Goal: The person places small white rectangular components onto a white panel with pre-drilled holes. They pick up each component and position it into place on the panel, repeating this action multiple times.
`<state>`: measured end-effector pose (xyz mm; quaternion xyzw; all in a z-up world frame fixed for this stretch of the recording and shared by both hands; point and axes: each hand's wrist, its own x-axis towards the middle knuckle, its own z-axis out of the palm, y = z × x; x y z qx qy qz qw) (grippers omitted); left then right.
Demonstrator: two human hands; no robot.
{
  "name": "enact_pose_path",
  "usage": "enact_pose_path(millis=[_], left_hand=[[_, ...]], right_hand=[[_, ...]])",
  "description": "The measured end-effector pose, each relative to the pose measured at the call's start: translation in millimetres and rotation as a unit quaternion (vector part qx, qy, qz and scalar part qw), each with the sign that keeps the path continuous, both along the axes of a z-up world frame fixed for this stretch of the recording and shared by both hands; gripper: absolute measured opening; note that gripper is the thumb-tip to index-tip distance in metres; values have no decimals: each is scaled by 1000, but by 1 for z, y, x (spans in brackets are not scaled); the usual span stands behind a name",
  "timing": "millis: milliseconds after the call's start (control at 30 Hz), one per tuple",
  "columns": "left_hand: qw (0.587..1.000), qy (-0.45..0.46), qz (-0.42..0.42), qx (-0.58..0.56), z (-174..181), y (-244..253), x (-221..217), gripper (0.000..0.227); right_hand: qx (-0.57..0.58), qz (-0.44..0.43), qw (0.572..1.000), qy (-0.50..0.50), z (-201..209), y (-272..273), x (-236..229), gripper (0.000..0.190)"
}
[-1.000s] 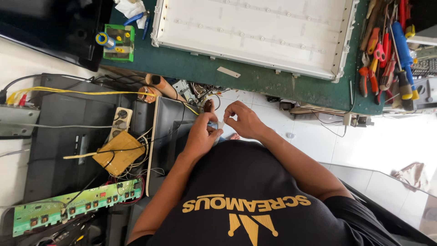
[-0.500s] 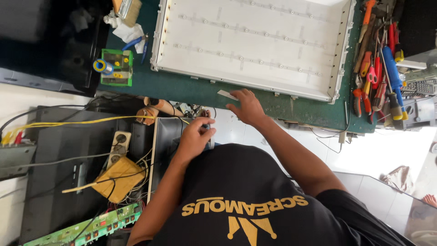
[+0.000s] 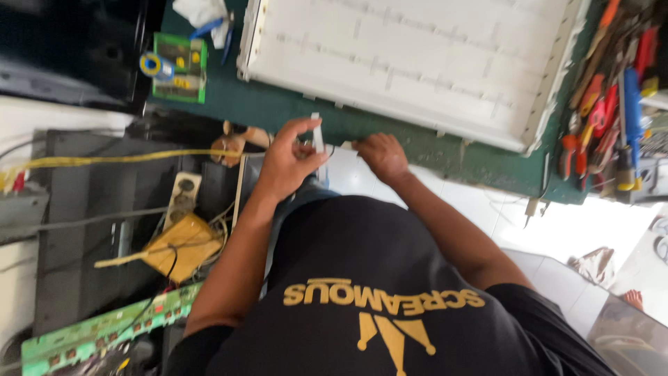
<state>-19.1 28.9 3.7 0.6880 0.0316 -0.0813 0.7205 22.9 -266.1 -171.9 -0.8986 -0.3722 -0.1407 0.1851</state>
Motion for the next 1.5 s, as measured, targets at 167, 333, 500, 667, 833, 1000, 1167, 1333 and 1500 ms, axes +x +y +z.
enact_pose_path(millis=[167, 333, 500, 667, 833, 1000, 1167, 1333, 1500], left_hand=[[999, -16, -46, -11, 36, -5, -2, 63], [998, -13, -63, -24, 38, -15, -15, 66], [997, -19, -70, -3, 47, -23, -34, 67], [996, -49, -78, 11, 54, -28, -57, 68], [994, -67, -84, 18, 60, -31, -78, 67], [989, -79, -106, 65, 65, -40, -90, 65], [985, -96, -129, 70, 72, -51, -98, 63], [981, -97, -148, 77, 71, -56, -102, 65], [977, -96, -161, 101, 65, -60, -103, 69]], right_hand=[[28, -67, 996, 57, 9, -11, -3, 9], [74, -190, 938, 279, 36, -41, -7, 37], [50, -148, 960, 233, 64, -56, -21, 33], [80, -165, 973, 141, 61, -65, -28, 12], [175, -102, 976, 76, 190, -33, -77, 18], [258, 39, 965, -37, 258, -7, -116, 12], [248, 48, 964, -80, 248, -6, -127, 11], [245, 41, 964, -95, 256, -8, -136, 13], [215, 48, 969, -111, 260, -9, -140, 14]])
